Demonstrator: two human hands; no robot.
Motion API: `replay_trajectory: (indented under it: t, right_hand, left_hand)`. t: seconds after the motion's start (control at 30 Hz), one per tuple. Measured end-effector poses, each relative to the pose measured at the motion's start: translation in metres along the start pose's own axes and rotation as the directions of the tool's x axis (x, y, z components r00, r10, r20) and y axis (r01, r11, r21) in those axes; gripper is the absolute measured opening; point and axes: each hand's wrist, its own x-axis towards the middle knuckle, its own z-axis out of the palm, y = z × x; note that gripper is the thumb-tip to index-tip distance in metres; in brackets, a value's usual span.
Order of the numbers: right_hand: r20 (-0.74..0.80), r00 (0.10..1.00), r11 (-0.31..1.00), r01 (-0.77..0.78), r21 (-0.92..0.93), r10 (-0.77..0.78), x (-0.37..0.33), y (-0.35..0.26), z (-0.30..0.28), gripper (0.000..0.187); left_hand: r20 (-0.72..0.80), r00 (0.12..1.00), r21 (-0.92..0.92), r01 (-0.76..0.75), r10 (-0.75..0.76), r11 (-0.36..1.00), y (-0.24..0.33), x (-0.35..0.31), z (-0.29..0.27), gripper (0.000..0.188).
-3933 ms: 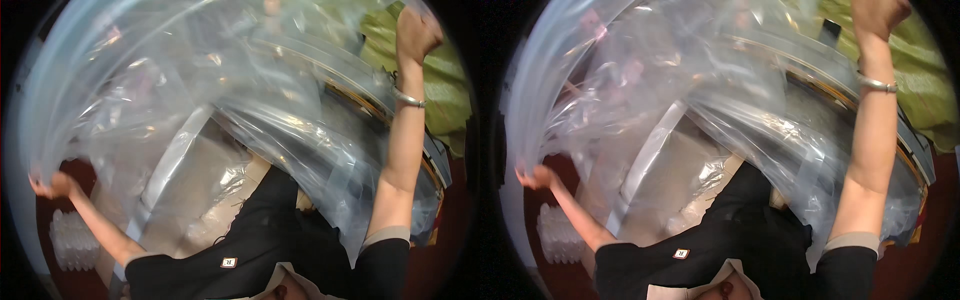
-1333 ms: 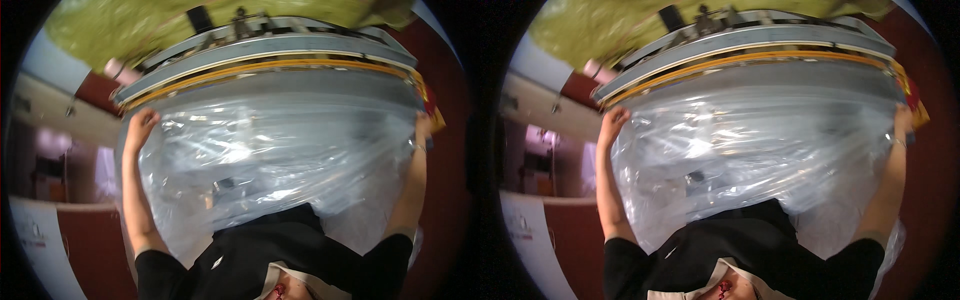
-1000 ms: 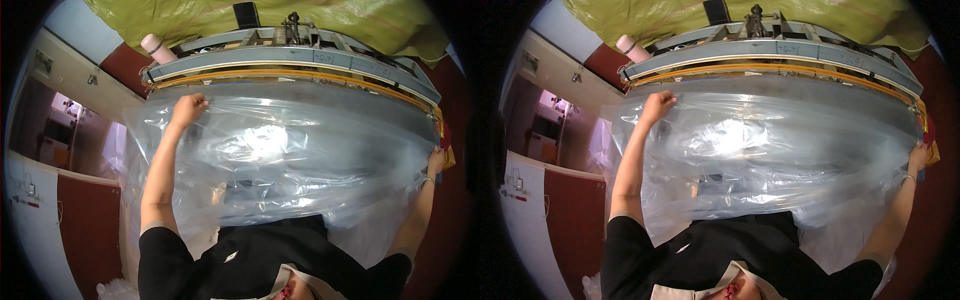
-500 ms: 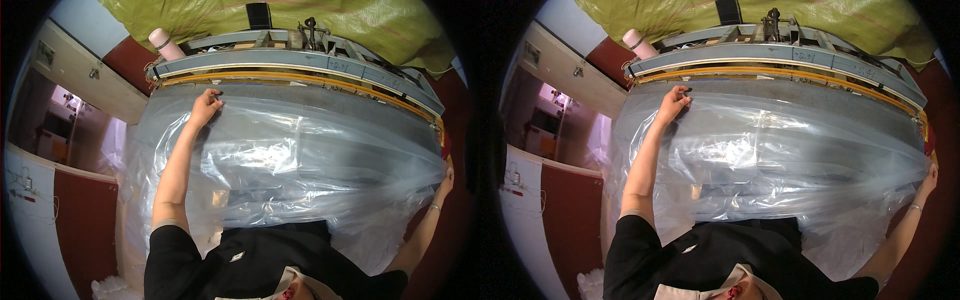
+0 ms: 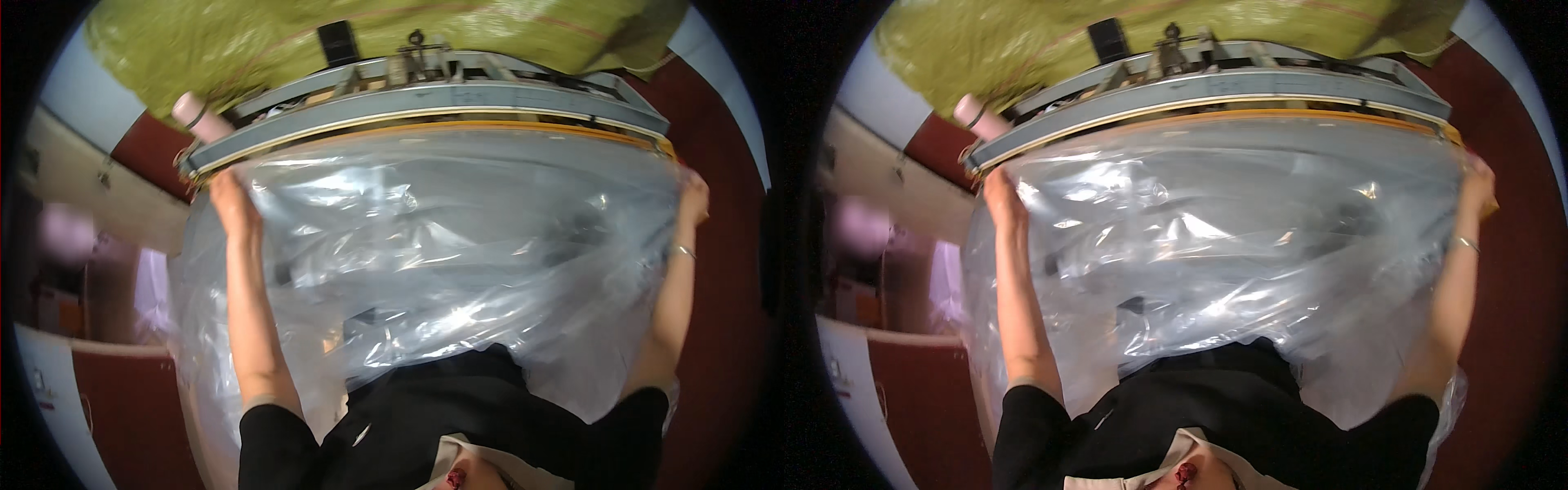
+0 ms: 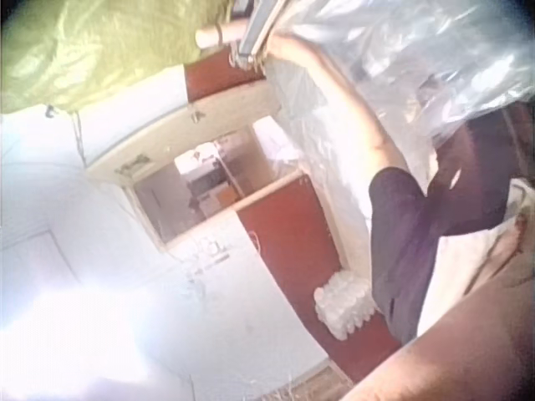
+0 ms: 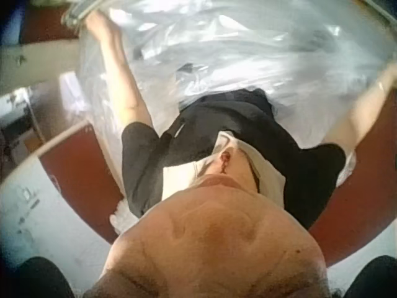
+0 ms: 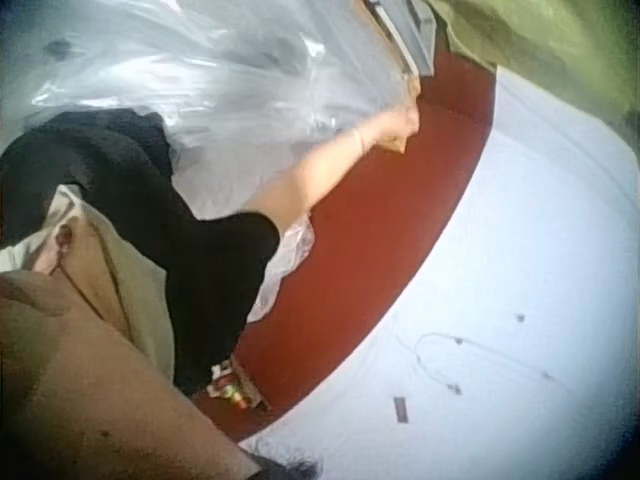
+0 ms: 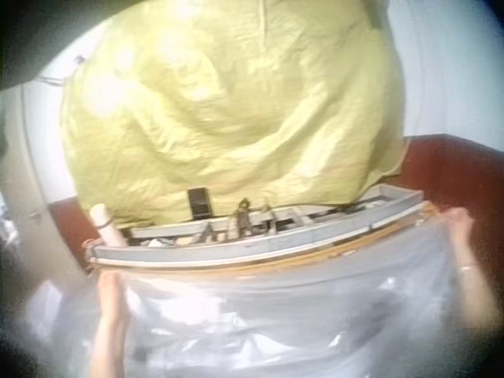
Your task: Aligning and sealing large plastic bags on an industrial heat-sealing machine.
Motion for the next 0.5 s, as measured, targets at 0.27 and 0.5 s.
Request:
replay_trajectory:
  t: [0.27, 0.5]
  right_hand:
    - [0.100, 0.994, 0.997, -0.047, 0.056, 0.041, -0.060, -0.095, 0.107, 0.028]
    - [0.147, 0.960, 0.952, -0.262, 0.159, 0.239, -0.045, -0.086, 0.138, 0.026]
  left_hand:
    - [0.018, 0.979, 0.572, -0.175, 0.201, 0.801, -0.094, 0.035, -0.042, 0.017]
    - [0.033, 0.999, 0.340, -0.021, 0.011, 0.940, -0.125, 0.076, -0.030, 0.016]
